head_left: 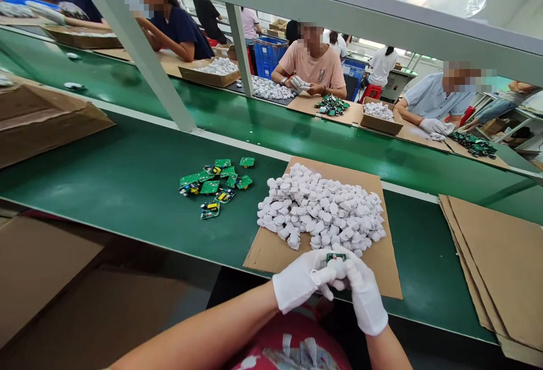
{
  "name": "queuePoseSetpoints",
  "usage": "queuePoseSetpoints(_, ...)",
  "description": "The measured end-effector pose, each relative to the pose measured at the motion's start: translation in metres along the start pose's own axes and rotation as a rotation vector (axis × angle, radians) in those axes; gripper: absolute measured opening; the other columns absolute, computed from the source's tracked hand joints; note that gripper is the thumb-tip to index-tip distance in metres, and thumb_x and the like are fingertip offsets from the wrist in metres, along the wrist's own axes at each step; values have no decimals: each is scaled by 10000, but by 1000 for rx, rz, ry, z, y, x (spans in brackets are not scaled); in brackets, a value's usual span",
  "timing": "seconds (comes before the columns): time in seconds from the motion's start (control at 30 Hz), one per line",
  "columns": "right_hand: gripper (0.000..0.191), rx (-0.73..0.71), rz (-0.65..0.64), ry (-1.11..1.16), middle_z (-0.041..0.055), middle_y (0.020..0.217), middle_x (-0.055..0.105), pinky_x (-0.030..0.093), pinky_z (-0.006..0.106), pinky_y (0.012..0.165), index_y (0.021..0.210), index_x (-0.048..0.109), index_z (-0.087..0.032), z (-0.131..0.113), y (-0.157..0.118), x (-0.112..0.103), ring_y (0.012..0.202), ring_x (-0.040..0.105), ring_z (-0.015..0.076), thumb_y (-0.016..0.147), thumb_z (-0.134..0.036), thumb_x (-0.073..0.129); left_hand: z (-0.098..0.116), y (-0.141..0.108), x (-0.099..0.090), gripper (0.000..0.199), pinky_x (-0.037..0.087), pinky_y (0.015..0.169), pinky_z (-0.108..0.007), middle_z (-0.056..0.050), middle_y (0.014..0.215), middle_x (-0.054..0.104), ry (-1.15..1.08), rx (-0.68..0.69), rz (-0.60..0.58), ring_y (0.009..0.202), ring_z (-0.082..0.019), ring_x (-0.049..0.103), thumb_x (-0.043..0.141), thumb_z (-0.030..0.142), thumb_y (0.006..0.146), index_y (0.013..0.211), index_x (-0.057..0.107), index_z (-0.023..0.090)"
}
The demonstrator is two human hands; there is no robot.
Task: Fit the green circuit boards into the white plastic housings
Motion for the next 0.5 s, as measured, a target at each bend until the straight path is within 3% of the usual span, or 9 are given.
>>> queuePoseSetpoints(0.07,423,4,-16,-39,73,1034,702,497,329,864,1096,671,-199,1,1,0,967,630,240,802,-485,564,0,0,1,410,480,493,-161,-52,783,603,-1,-15,-21,665,-114,565,686,442,671,928,617,130)
queuePoseSetpoints(0.2,506,70,-132,74,86,1066,687,530,343,786,1173,616,-176,8,1,11,943,639,247,850,-531,457,1,0,-1,372,495,512,-180,-48,767,619,-39,-50,-26,654,-119,584,683,410,679,934,625,146)
queuePoseSetpoints(0.37,478,3,-86,-157,70,1070,688,484,301,878,1168,619,-203,-1,1,6,1050,589,245,808,-509,543,4,-1,6,344,490,518,-168,-75,803,637,-32,-19,-114,691,-130,604,691,410,663,843,639,121)
queuePoseSetpoints(0.43,560,-23,-120,-123,82,1136,657,519,305,793,1234,565,-189,-5,1,5,949,624,236,830,-564,462,11,-3,0,347,482,498,-162,-62,786,623,-41,14,-93,667,-122,604,705,405,647,832,623,123)
queuePoseSetpoints(0.5,697,-35,-127,-33,114,1155,641,531,301,587,1373,386,-175,-6,4,-4,696,637,194,832,-615,397,26,-4,-12,364,487,489,-180,-50,813,614,-45,60,-66,664,-130,616,707,399,650,888,601,145)
Point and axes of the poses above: each hand's wrist, its own y-axis towards the middle knuckle, its own x-axis out of the palm, z = x × y, the point moved 10 cm from there along y, towards the middle knuckle
